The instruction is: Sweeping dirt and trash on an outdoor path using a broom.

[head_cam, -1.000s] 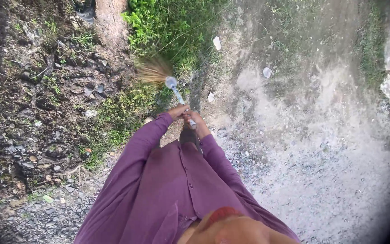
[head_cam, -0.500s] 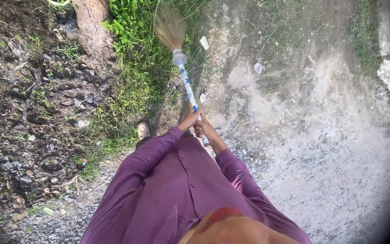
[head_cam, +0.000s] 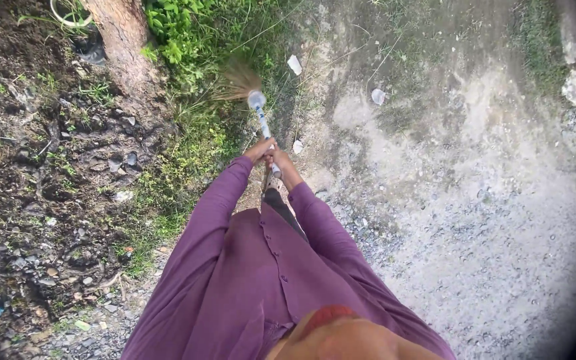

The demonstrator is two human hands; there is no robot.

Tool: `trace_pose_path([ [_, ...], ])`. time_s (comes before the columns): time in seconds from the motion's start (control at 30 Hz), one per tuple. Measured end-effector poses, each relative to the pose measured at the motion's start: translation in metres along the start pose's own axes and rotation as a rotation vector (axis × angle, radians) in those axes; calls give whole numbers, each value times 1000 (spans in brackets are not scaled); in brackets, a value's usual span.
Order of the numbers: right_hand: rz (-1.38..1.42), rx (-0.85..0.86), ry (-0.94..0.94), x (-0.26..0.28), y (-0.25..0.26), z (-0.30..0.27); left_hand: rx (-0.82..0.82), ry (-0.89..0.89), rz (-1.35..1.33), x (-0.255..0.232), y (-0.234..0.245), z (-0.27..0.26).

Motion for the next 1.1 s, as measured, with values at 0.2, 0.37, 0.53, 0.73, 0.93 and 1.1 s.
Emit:
trace_pose_path([
  [0.2,-434,-250,419,18,-13,-74,-38,11,168,16,-23,8],
  [0.37,-329,-13,247,-20,43,-165,1,21,92,71,-83,-53],
  [0.53,-49,331,-63,-60,115,-184,42,145,-132,159,-115,-63],
  [0.73,299,236,-296,-104,221,-95,111,359,-417,158,-174,-19],
  [0.93,-403,-343,198,-4,254,-105,349,260,-153,117,-253,89],
  [1.1,-553,-613,582,96,245,-162,285,-14,-1,41,-304,135],
])
Point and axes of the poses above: each hand's wrist, its own z-axis towards the middle knuckle, its own y-axis out of the back of the hand, x = y × z, the point moved 5 cm from there along z, towards the middle knuckle, and after that the axes turned 6 degrees about -z, right-handed, at the moved point
